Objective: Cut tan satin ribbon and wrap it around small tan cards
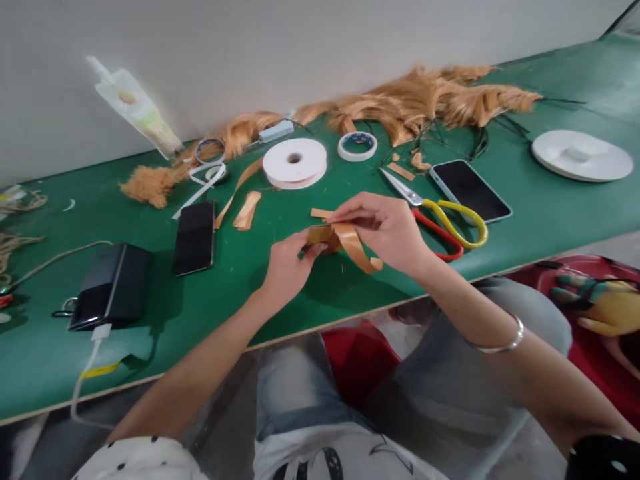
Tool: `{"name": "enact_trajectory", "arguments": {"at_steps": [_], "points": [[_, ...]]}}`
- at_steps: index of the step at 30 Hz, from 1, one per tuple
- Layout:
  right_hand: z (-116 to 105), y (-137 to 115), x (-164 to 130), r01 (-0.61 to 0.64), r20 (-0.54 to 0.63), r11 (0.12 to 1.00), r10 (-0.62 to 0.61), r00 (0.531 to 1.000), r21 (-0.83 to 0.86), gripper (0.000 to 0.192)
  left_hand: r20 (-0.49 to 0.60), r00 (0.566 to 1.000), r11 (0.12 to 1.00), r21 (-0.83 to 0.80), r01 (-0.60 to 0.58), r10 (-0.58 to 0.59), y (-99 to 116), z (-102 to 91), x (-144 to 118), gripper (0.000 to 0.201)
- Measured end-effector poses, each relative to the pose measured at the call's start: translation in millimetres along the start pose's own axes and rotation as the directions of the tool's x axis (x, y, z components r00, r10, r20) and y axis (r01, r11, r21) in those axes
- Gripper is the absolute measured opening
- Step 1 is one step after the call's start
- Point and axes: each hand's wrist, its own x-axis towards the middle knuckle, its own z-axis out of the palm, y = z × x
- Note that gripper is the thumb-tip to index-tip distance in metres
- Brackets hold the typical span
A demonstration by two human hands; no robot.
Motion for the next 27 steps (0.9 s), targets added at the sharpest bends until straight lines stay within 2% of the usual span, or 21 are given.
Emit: {"name": "enact_trajectory", "arguments": {"at_steps": [5, 10, 12, 16, 22, 24, 27], "points": [[2, 1, 0, 0.019, -0.056, 0.996, -0.024, 0.998, -0.089, 0.007, 0.066, 0.987, 0.97, -0.185, 0.159, -0.149, 2, 0.4, 0, 0.014], [1, 4, 4, -0.011, -0.09, 1.0, 0.009, 0.996, -0.021, 0.006, 0.191, 0.962, 0.843, -0.469, 0.263, -0.194, 4, 1.4, -1, 0.033], [1, 5, 4, -0.008, -0.087, 1.0, 0.007, 0.996, -0.009, 0.006, 0.233, 0.951, 0.824, -0.483, 0.295, -0.204, 6, 1.3, 0, 0.032], [1, 7, 4, 0.02, -0.085, 0.998, -0.025, 0.996, -0.065, 0.012, 0.297, 0.923, 0.859, -0.374, 0.349, -0.246, 10, -0.9, 2, 0.033], [4, 9, -2, 0.147, -0.086, 0.933, -0.185, 0.979, -0.328, 0.022, 0.278, 0.922, 0.833, -0.413, 0.368, -0.269, 6, -1.1, 2, 0.032], [5, 12, -3, 0.213, -0.076, 0.909, -0.256, 0.964, -0.359, 0.025, 0.265, 0.916, 0.791, -0.467, 0.395, -0.301, 3, 0.8, 1, 0.028], [8, 17, -5, 0.325, -0.026, 0.844, -0.371, 0.928, -0.426, 0.025, 0.234, 0.906, 0.683, -0.598, 0.42, -0.353, 1, 3.5, 2, 0.026]]}}
